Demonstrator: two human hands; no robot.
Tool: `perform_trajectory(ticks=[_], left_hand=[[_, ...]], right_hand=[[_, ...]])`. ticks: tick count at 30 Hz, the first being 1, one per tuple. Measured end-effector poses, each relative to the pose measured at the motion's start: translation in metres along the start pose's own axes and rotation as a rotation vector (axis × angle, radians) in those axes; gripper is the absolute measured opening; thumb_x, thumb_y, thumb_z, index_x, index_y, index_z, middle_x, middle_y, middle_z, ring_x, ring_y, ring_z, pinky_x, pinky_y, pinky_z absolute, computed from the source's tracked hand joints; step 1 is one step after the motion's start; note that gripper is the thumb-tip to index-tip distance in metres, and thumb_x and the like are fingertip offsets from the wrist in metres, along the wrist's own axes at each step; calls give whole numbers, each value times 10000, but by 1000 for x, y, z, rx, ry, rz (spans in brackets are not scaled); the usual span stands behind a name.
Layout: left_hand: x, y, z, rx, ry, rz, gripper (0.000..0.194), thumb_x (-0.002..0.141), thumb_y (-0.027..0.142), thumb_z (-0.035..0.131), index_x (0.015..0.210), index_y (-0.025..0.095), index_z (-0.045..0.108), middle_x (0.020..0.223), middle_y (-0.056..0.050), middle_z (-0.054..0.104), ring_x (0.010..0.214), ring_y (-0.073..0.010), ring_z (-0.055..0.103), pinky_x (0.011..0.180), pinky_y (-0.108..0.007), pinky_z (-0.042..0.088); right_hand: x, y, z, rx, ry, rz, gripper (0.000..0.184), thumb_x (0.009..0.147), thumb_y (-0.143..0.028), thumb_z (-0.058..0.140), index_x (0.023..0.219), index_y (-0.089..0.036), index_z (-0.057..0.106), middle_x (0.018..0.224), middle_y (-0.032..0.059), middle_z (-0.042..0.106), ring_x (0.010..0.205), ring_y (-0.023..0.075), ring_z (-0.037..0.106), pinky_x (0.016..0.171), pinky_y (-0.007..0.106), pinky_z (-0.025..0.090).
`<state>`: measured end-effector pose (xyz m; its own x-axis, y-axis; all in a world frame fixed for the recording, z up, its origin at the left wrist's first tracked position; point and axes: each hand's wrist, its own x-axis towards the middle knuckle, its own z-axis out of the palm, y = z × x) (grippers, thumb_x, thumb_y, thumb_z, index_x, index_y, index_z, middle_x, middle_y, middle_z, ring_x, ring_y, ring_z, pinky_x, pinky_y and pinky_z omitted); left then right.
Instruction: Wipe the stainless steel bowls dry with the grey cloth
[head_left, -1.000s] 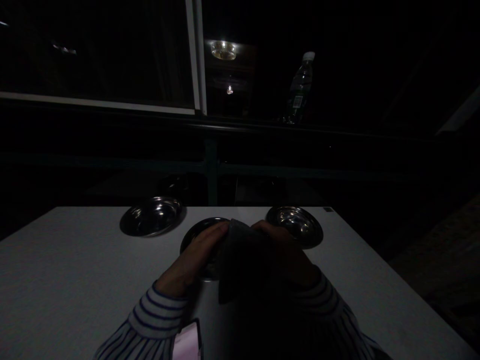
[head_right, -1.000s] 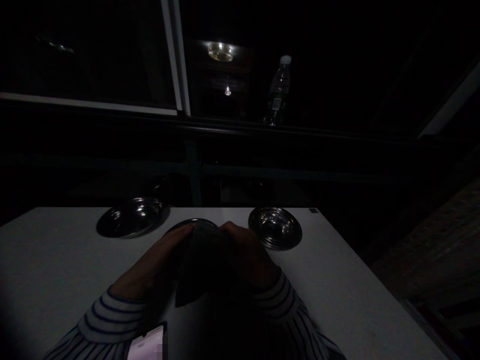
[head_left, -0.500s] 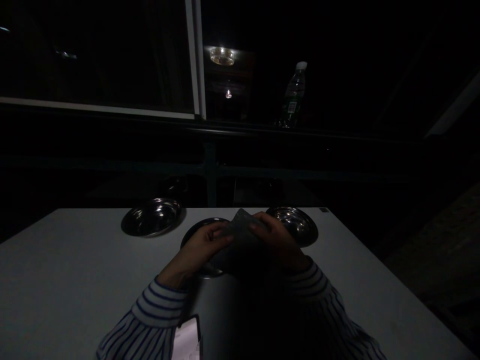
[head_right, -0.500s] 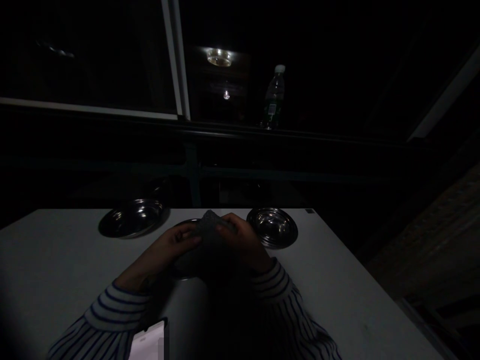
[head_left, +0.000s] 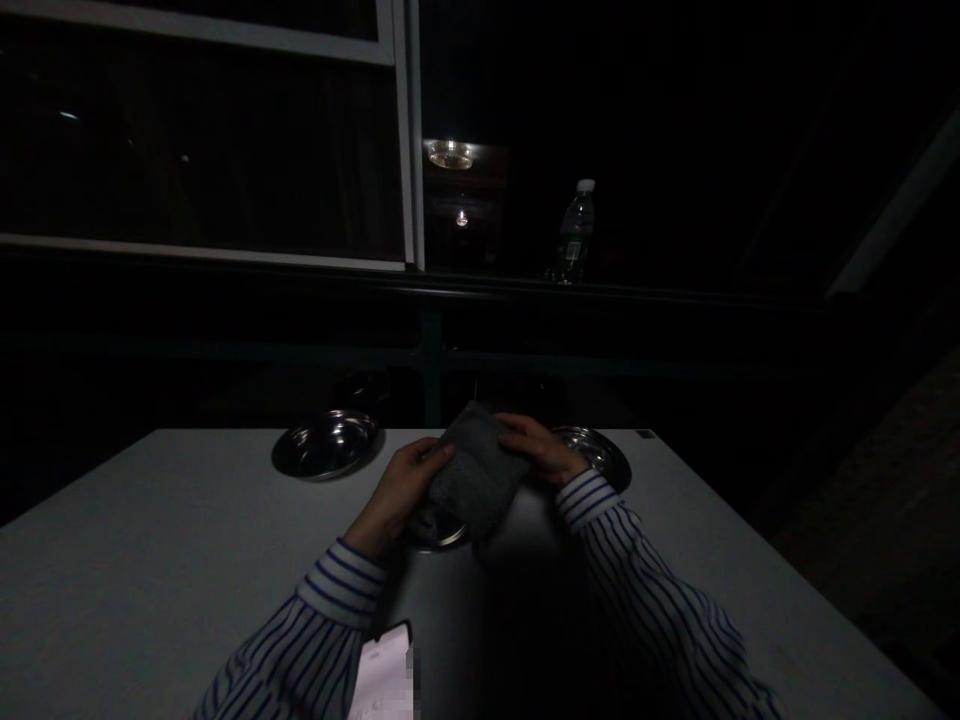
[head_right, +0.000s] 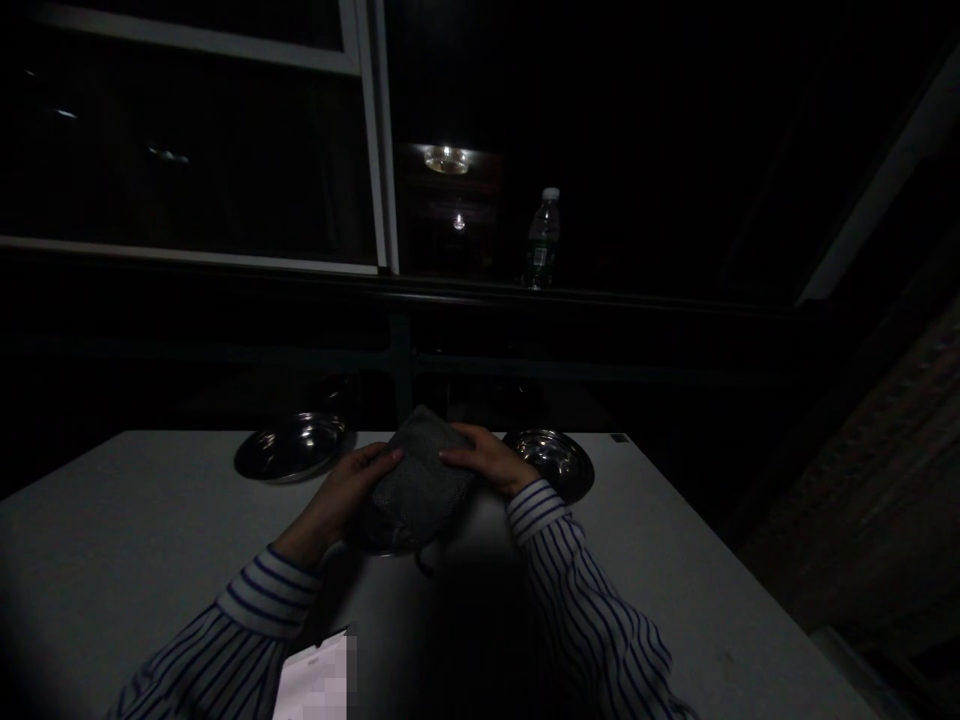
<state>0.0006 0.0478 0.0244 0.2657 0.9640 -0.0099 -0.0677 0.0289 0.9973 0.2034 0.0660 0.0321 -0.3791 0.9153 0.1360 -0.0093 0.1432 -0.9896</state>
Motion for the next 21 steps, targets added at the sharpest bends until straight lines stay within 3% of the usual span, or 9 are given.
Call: perform_trajectory(ticks=[5, 11, 16, 19, 21], left_hand=[[-13, -12, 2, -20, -34, -4, 385, 693, 424, 663, 926, 119, 637, 851, -97, 702, 782, -209, 649, 715, -317, 480], [-21, -31, 7, 114, -42, -1, 445, 767, 473, 564, 1025, 113, 613, 908, -124, 701, 819, -223, 657, 682, -307, 487], [-24, -35, -14, 411, -74, 77, 434, 785, 480, 525, 1009, 123, 628, 962, -128, 688, 878, -242, 637, 736, -328, 471], [-30, -38, -23, 653, -137, 155, 302, 783, 412, 542, 834, 150, 683, 876, -109, 688, 846, -254, 619, 751, -355, 445], [-34, -44, -22, 800, -204, 216, 230, 779, 352, 556, 815, 175, 698, 895, -97, 683, 868, -250, 604, 785, -360, 426]], right_hand=[[-31, 14, 24, 86, 96, -15, 338, 650, -319, 730, 932, -159, 634, 858, 28, 669, 814, 170, 626, 777, 284, 455], [-52, 17, 49, 246, 256, -5, 417, 687, -273, 636, 1098, -234, 579, 1101, 47, 641, 927, 196, 622, 817, 317, 461], [-61, 25, 40, 263, 456, 10, 343, 645, -274, 591, 979, -224, 649, 1095, 58, 658, 984, 233, 605, 849, 351, 449], [-65, 37, 29, 261, 552, 20, 338, 619, -283, 587, 940, -218, 670, 1003, 48, 691, 932, 237, 617, 802, 341, 451], [-67, 46, 24, 252, 596, 34, 317, 602, -281, 597, 897, -210, 688, 940, 42, 706, 882, 239, 624, 760, 332, 451]])
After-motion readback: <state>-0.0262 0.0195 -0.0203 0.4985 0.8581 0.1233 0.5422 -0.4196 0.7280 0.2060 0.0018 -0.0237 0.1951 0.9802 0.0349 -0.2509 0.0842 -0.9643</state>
